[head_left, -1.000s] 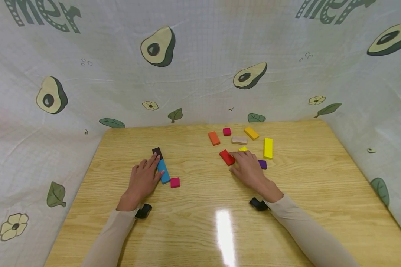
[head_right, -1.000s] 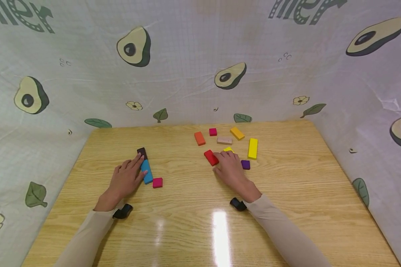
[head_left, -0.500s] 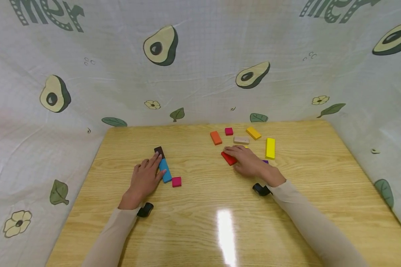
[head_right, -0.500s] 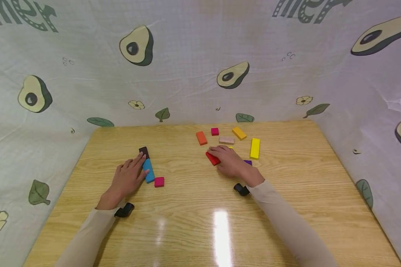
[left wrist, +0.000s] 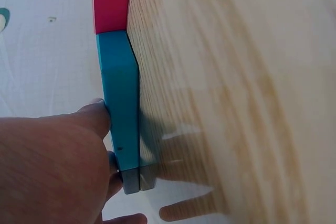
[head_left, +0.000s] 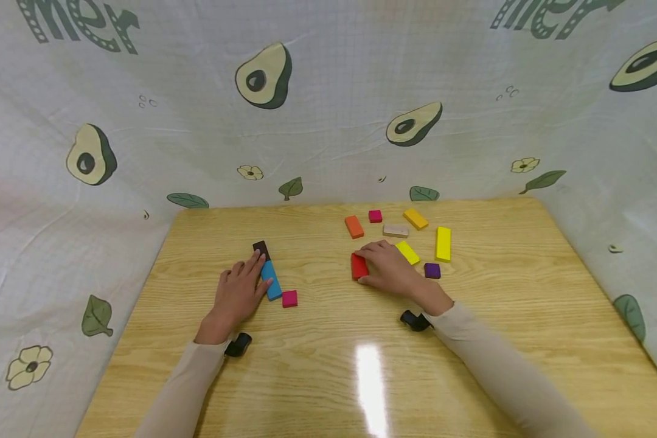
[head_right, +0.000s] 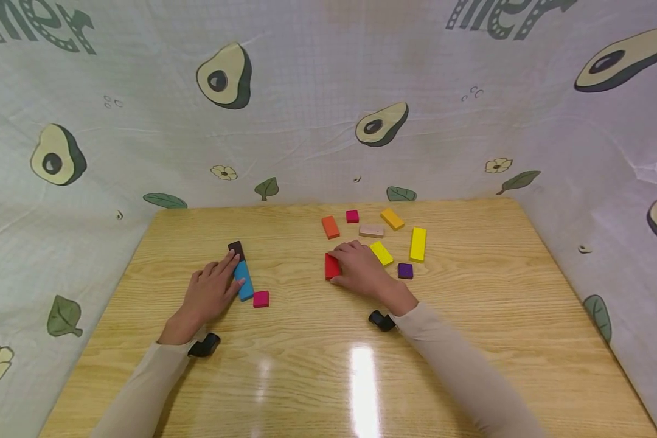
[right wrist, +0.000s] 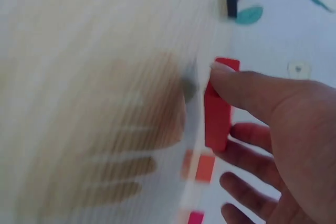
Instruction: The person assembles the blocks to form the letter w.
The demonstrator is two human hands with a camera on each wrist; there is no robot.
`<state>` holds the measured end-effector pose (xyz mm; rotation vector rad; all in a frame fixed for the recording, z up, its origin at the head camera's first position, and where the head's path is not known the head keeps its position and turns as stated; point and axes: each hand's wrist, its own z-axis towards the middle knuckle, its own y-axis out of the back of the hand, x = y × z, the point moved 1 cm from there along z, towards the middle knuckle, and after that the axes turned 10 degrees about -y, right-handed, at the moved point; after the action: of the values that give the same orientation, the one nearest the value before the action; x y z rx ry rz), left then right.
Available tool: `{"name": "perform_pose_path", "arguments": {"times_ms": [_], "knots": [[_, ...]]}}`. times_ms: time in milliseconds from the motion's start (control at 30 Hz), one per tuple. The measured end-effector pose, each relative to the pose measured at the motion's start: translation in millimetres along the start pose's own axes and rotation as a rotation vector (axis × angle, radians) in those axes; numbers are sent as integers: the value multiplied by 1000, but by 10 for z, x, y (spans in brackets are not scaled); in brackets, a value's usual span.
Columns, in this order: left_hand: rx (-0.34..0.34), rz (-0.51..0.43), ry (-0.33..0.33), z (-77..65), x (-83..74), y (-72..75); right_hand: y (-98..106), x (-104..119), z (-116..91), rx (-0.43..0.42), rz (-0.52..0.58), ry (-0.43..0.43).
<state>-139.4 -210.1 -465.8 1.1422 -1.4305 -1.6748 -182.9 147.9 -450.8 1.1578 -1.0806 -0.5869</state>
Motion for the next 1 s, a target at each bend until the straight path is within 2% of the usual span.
{"name": "perform_pose_path", "arguments": {"times_ms": [233,400,1000], "knots": [[-4,-1,2,-6,-10,11,-96,407,46,-36,19,-15],[-4,-6,1,-1,-20,17,-197,612,117,-60,22,-26],[-10,16,-7,9,10,-15,-452,979,293,-43,12,-39]]}}
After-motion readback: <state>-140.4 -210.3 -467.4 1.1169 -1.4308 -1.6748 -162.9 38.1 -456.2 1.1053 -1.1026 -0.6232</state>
